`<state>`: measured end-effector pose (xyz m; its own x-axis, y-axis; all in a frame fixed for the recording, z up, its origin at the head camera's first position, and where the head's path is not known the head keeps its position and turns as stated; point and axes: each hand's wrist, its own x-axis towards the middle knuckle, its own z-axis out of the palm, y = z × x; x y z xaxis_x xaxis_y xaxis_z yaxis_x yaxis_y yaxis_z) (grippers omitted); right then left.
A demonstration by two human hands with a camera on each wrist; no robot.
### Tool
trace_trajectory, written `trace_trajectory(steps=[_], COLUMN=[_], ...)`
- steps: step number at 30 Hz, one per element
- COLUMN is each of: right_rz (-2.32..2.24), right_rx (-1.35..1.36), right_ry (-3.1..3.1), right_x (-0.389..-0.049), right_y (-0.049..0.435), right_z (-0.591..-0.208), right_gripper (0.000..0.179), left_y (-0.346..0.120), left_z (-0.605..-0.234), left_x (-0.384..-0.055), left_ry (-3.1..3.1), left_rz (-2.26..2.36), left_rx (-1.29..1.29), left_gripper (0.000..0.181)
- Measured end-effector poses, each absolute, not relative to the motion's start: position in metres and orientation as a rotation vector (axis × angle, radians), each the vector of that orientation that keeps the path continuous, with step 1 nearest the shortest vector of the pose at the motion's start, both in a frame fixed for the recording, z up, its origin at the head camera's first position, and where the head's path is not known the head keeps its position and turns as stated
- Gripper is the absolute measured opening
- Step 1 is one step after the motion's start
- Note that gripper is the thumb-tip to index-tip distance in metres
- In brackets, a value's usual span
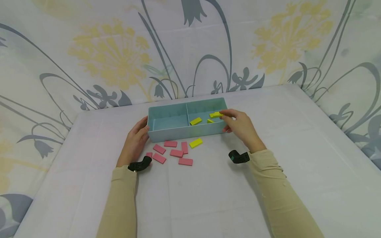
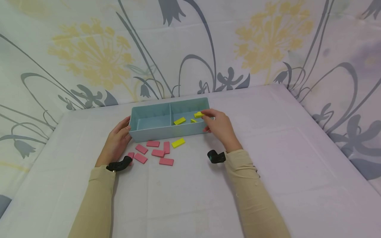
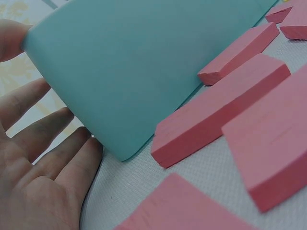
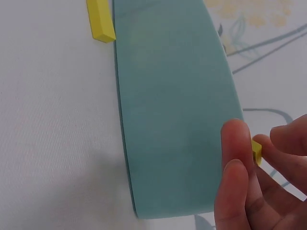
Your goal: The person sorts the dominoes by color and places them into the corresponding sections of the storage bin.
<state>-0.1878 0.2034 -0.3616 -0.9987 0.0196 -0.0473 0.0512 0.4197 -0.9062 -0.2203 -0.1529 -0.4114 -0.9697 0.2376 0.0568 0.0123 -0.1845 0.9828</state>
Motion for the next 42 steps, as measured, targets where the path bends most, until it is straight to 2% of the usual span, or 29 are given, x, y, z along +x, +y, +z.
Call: trace_trajectory(steps=[20,42], right_rz=[-1.488,-1.494], right_rx=[0.051,-0.010], right_ry=[2.722,2.741], right_x=[-0.1844,-0.1830], right_y=[0.1987,0.1985], right_z=[-0.3578,-0.3560], right_gripper=[0.035,0.033], left_y=[-0.1524,-0.1526], left_z=[-0.4128,-0.4108], left_x=[-0.2221,-0.2202], left_ry=[1.892,1.896], left_rz=[2.301,2.300], left_rx=[0.331,0.325], left_gripper=[0.051,0.052])
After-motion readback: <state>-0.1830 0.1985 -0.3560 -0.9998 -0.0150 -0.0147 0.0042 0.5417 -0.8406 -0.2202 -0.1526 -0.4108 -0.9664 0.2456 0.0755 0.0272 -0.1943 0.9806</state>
